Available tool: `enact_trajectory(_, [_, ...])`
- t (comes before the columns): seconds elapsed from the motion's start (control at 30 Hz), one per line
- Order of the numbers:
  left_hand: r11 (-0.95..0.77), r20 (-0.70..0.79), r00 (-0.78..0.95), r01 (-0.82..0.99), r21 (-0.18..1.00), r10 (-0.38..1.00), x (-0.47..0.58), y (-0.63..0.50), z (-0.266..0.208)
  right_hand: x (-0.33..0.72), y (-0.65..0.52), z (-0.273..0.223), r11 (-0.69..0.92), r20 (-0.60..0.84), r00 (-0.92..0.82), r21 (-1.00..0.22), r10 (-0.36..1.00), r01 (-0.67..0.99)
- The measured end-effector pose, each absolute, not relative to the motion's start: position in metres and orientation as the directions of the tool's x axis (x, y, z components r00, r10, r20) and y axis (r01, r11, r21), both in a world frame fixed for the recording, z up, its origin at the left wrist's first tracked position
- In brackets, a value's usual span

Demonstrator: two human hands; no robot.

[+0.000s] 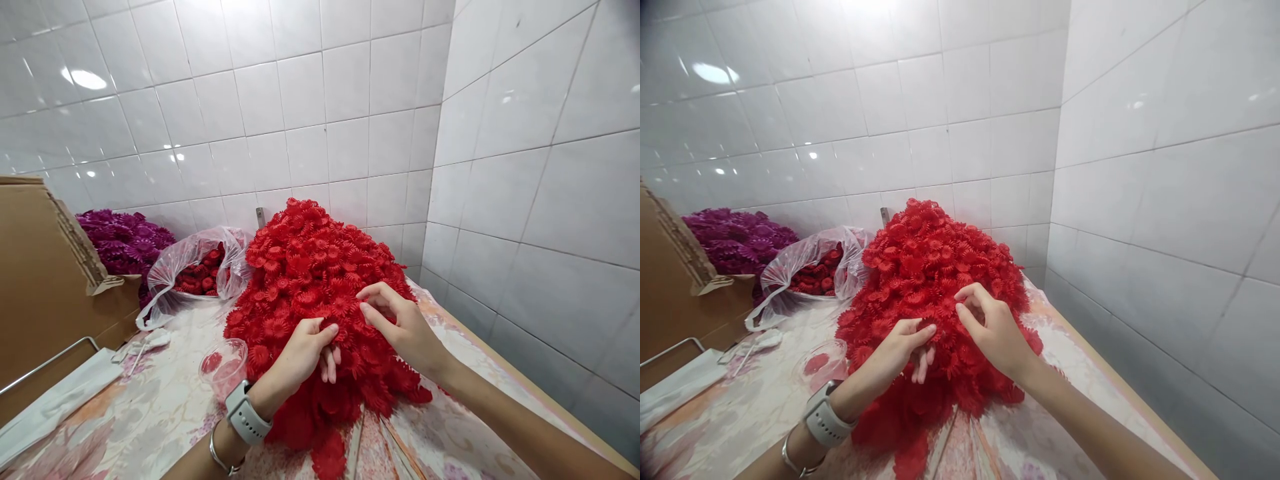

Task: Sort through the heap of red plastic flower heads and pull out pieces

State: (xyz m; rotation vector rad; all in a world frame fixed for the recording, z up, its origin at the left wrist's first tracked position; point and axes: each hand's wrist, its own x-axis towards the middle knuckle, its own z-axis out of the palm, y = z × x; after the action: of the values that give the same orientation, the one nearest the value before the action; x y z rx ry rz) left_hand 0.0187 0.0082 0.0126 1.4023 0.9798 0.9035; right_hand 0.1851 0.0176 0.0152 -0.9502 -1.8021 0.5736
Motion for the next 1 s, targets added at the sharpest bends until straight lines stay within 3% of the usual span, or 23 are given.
enact_trajectory(0.17, [-0.062, -0.022, 0.347, 0.232, 0.971, 0.938, 0.018, 0.005, 0.013, 0.181, 0.011, 0.015, 0.613, 0.523, -0.330, -0.732, 0.786, 0.298])
enact_trajectory(0.33, [-0.045, -0.027, 0.414, 0.164, 0.985, 0.910, 0.019, 0.002, 0.014, 0.177, 0.008, 0.014, 0.642, 0.474, -0.486, -0.717, 0.734, 0.271])
enact_trajectory(0.63, [-0.074, -0.058, 0.510, 0.234, 0.970, 0.858, 0.021, -0.003, 0.018, 0.180, 0.012, 0.012, 0.685, 0.493, -0.479, -0.580, 0.726, 0.441])
enact_trajectory(0.8, [-0.099, -0.044, 0.508, 0.252, 0.963, 0.860, 0.022, -0.005, 0.020, 0.179, 0.012, 0.007, 0.757, 0.546, -0.525, -0.495, 0.653, 0.427])
enact_trajectory(0.87, [-0.073, -0.068, 0.500, 0.256, 0.964, 0.863, 0.023, -0.004, 0.020, 0.179, 0.013, 0.005, 0.742, 0.526, -0.527, -0.531, 0.668, 0.409])
enact_trajectory(1.0, [0.033, -0.117, 0.493, 0.176, 0.984, 0.862, 0.023, -0.003, 0.018, 0.180, 0.019, 0.007, 0.486, 0.374, -0.448, -0.859, 0.812, 0.163])
